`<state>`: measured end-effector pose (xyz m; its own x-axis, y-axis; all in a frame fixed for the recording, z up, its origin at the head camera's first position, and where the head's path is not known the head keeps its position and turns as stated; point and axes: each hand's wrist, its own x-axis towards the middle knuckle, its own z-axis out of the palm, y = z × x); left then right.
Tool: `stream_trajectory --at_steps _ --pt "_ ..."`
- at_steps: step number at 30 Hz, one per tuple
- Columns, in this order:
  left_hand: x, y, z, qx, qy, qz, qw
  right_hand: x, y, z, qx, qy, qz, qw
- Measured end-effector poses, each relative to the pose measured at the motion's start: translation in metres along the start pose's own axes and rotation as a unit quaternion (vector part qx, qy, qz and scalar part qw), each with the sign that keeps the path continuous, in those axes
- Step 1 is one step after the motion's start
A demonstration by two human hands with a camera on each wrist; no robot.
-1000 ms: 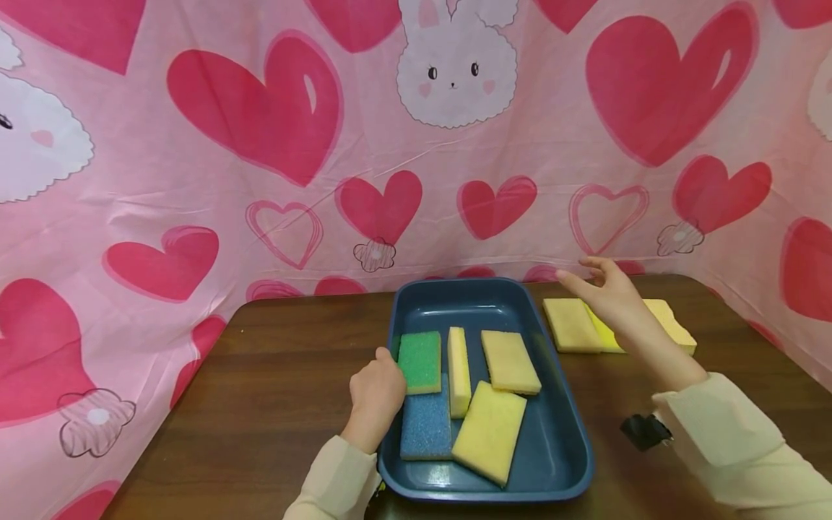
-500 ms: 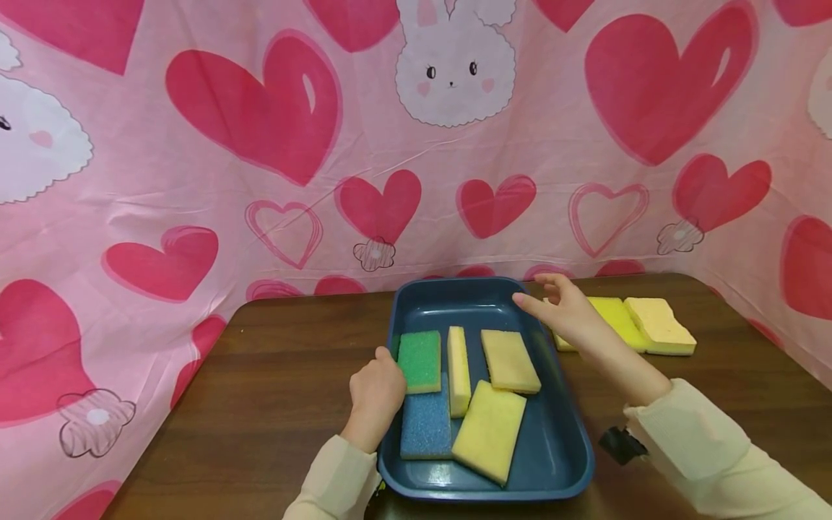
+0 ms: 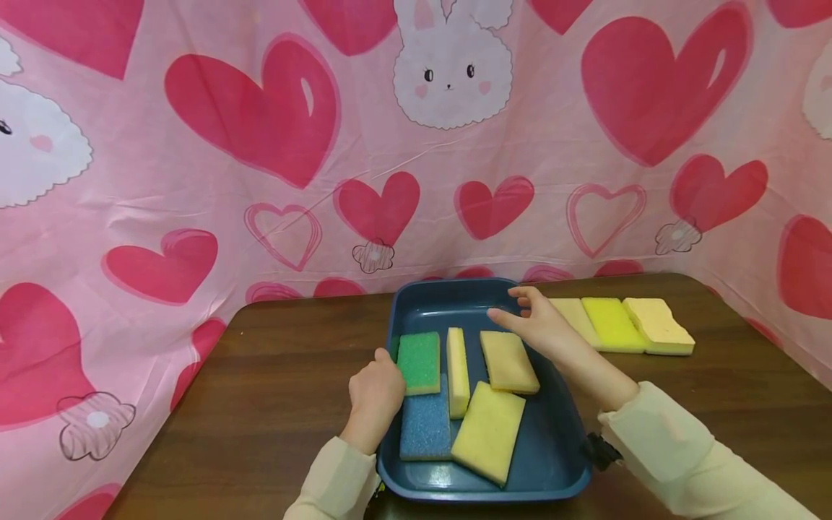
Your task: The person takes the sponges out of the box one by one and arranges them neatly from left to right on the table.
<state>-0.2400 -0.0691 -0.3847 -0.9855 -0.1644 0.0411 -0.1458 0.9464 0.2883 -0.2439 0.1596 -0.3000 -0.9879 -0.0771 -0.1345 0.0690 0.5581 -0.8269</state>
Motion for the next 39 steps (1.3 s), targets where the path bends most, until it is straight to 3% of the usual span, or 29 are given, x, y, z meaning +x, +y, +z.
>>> stream_trajectory --at_steps 11,25,33,39 --pt "-0.002 0.002 0.000 0.008 0.027 0.010 0.9996 0.006 -0.002 0.012 0.009 -0.010 -0.001 0.9999" --pt "-0.001 0.001 -0.002 0.002 0.010 0.005 0.9999 0.017 0.004 0.027 -0.018 -0.017 0.024 0.9994" --pt "0.001 0.000 -0.002 -0.004 -0.008 -0.002 1.0000 0.021 0.010 0.036 -0.032 -0.029 0.016 0.9990" --pt "0.000 0.000 -0.002 -0.005 -0.004 -0.004 1.0000 0.022 0.013 0.043 -0.041 -0.035 0.011 0.9985"
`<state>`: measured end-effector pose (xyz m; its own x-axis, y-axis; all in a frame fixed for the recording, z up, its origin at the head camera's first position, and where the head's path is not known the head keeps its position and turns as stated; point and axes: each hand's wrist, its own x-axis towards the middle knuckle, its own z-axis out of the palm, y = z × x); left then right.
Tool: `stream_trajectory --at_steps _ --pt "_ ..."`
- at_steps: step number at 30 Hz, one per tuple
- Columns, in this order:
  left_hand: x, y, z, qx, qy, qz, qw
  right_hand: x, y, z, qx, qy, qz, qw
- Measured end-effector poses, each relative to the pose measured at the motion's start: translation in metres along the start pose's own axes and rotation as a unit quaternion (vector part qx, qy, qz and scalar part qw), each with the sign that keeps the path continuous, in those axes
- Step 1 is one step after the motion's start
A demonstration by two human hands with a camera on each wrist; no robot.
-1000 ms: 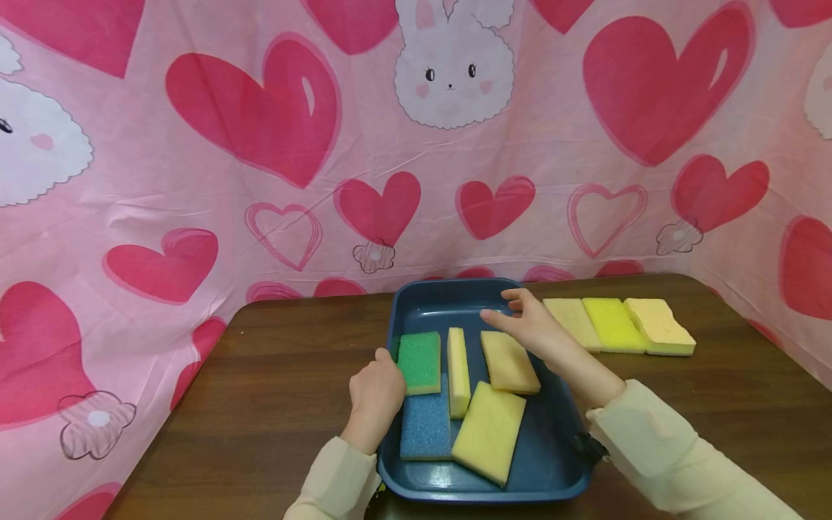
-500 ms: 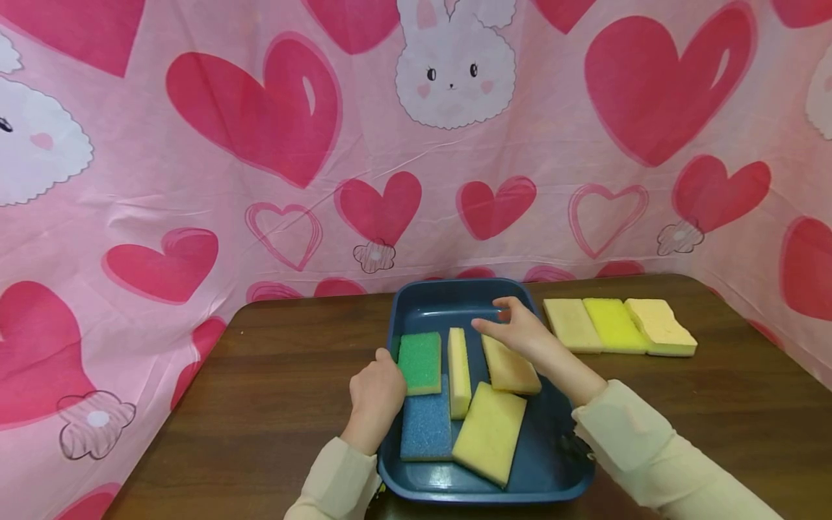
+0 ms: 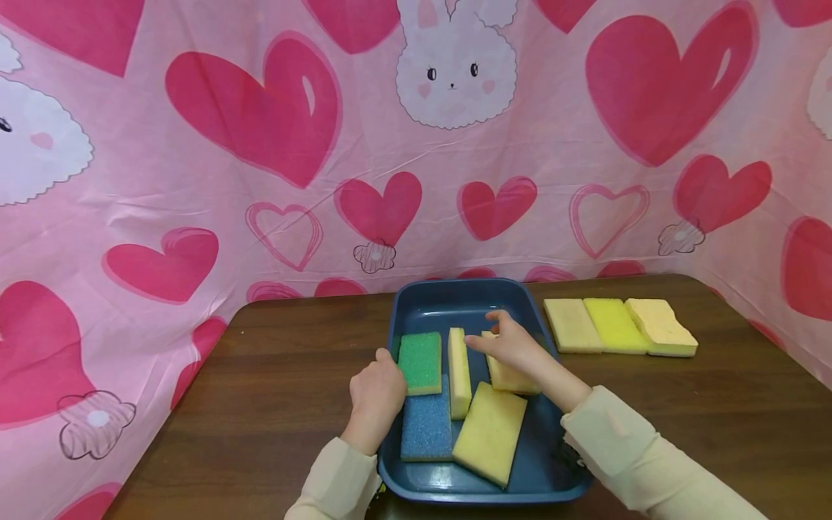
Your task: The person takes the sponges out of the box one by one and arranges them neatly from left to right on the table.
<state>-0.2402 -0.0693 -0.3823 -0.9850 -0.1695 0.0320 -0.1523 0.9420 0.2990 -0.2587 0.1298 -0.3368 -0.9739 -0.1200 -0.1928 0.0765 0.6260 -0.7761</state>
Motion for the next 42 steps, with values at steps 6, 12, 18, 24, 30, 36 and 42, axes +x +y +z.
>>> stream_trajectory --at_steps 6,12,18,24,30,36,42 --pt "-0.001 0.000 0.000 -0.002 0.003 0.004 1.0000 0.001 0.003 0.007 -0.012 -0.003 0.000 0.9999" --pt "-0.001 0.000 -0.001 -0.002 0.000 0.004 1.0000 0.001 0.005 0.013 -0.013 -0.015 0.004 0.9998" --pt "-0.001 0.000 -0.001 -0.004 0.001 0.004 1.0000 0.001 0.008 0.018 -0.030 -0.011 0.004 0.9995" --pt "0.000 -0.001 0.000 -0.004 0.006 0.005 1.0000 0.003 0.010 0.020 -0.040 -0.011 0.002 0.9991" --pt "-0.001 -0.001 0.002 -0.004 0.015 0.009 0.9998 0.003 0.009 0.022 -0.053 -0.010 0.001 0.9986" --pt "-0.003 -0.001 0.003 -0.006 0.014 0.004 0.9999 0.000 0.010 0.025 -0.056 -0.008 -0.008 0.9984" --pt "-0.005 0.000 0.006 0.000 0.026 0.006 0.9996 -0.003 0.012 0.027 -0.047 -0.014 -0.014 0.9987"
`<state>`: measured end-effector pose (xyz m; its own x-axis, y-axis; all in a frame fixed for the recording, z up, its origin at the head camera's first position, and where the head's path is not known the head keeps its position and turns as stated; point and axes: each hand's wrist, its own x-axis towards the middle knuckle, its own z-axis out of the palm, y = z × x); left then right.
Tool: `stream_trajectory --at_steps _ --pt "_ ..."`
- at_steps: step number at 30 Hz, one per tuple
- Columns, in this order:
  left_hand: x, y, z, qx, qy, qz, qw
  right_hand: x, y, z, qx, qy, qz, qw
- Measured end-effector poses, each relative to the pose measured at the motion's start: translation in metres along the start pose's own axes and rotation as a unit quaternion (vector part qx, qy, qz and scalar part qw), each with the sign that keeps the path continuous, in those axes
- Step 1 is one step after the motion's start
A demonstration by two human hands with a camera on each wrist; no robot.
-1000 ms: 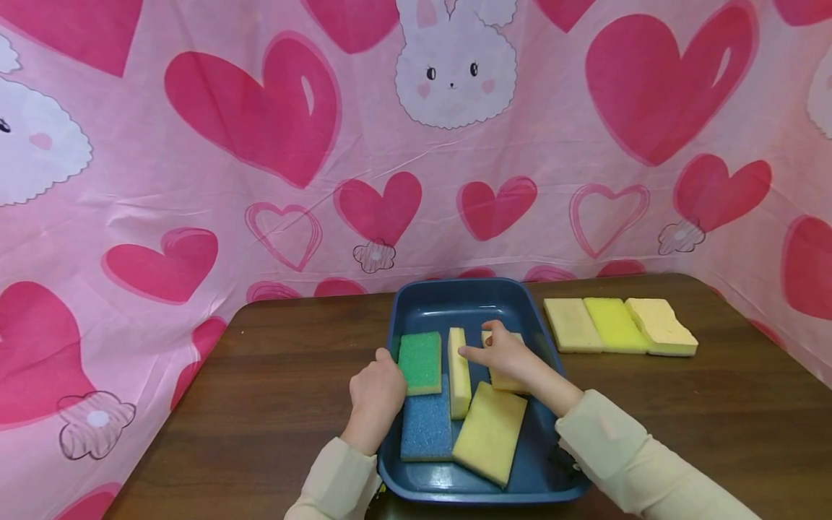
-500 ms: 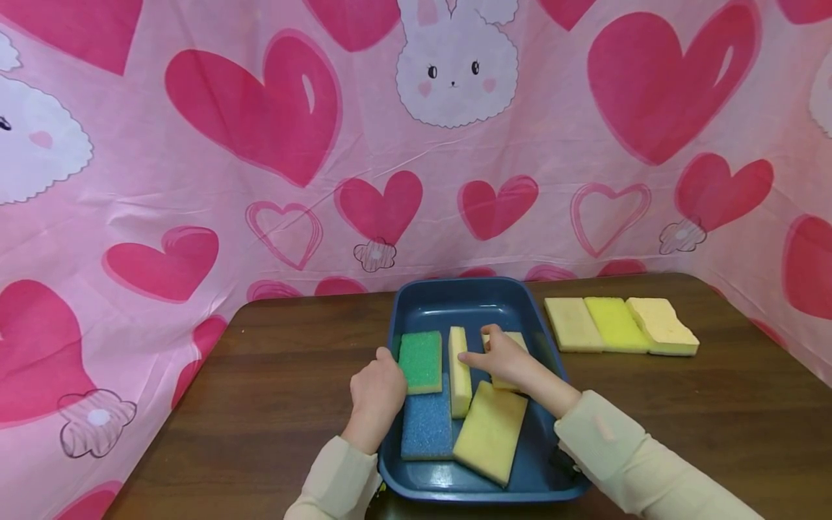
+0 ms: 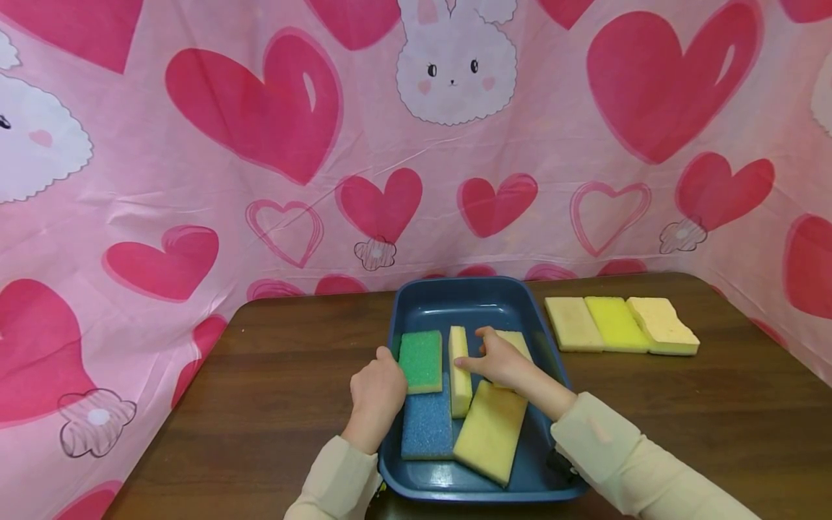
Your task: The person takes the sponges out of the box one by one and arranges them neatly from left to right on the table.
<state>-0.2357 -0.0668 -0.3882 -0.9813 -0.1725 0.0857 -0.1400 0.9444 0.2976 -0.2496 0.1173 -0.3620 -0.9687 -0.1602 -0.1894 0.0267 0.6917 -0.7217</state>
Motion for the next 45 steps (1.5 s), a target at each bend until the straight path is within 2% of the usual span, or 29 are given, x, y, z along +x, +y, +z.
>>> stream_trajectory --at_steps 16,32,45 --pt "-0.001 0.001 -0.002 0.003 -0.002 0.000 1.0000 0.003 -0.001 0.007 0.008 -0.008 -0.007 0.9999" --pt "-0.001 0.000 -0.001 0.006 -0.001 0.002 1.0000 0.003 -0.004 0.014 0.039 -0.021 0.005 0.9990" --pt "0.001 -0.001 -0.001 -0.001 -0.015 -0.001 0.9999 0.002 -0.005 0.015 0.053 -0.018 0.008 0.9984"
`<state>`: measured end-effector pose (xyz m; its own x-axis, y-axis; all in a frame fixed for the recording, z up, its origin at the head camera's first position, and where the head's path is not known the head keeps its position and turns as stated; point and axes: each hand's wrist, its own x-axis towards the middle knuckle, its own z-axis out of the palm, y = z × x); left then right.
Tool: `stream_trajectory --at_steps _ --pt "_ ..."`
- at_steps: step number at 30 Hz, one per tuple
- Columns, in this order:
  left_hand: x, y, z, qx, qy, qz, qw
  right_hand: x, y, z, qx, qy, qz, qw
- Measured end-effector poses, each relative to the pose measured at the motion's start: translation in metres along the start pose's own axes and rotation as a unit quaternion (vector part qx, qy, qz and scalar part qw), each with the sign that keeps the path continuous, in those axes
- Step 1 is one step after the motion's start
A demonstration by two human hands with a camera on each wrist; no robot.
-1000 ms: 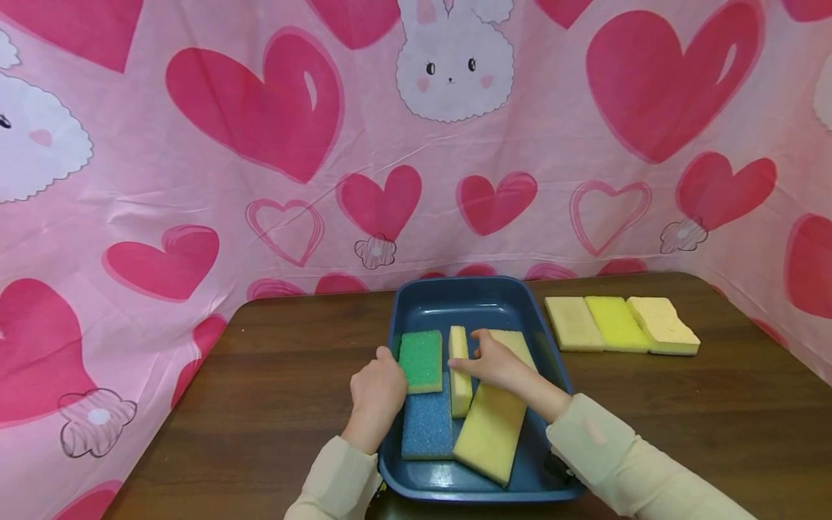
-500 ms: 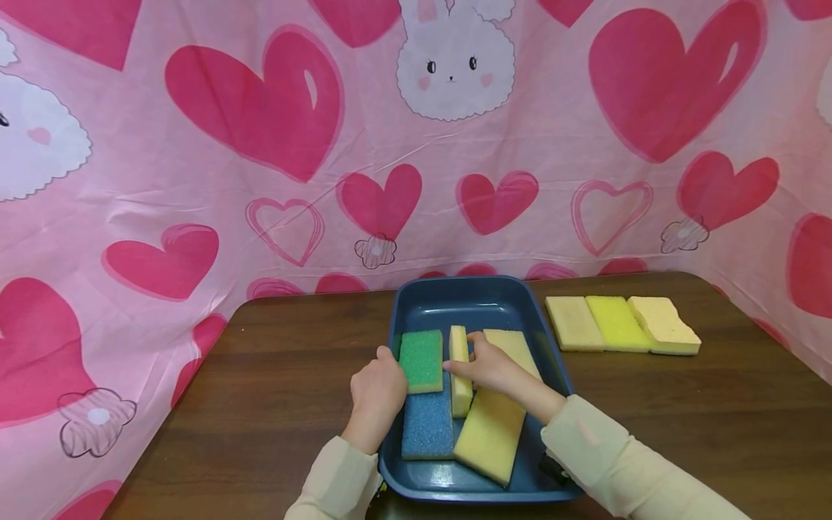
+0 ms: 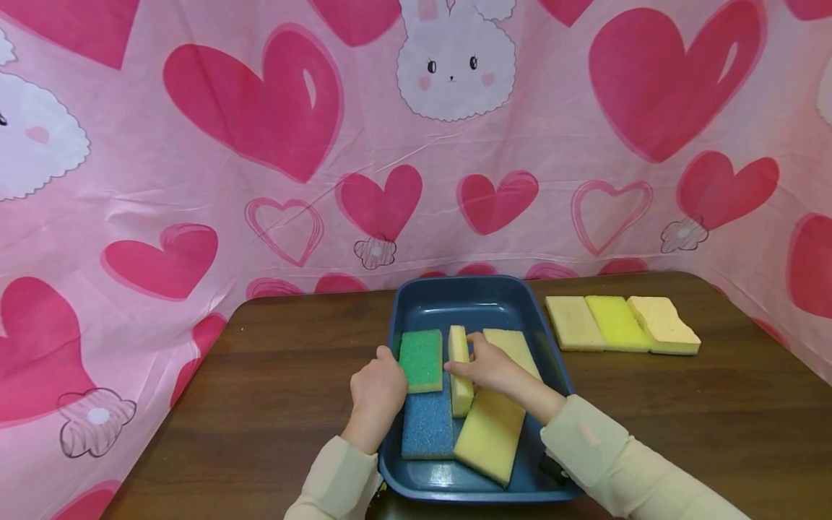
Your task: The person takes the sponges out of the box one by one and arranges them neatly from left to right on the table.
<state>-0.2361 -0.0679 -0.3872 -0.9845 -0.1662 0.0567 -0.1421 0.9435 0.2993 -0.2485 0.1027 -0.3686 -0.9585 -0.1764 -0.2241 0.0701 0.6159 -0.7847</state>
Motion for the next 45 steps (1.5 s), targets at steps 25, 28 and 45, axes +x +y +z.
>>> stream_trajectory --at_steps 25,28,45 --pt "0.000 -0.001 0.000 0.002 0.002 0.005 1.0000 0.000 -0.003 -0.001 -0.013 0.008 0.011 0.9998" --pt "0.000 0.000 0.000 0.007 0.001 0.004 1.0000 0.000 -0.003 -0.002 -0.016 0.011 0.014 0.9997" --pt "0.000 0.001 0.000 0.011 0.006 0.001 0.9999 -0.005 -0.005 -0.015 -0.007 0.017 0.000 0.9998"
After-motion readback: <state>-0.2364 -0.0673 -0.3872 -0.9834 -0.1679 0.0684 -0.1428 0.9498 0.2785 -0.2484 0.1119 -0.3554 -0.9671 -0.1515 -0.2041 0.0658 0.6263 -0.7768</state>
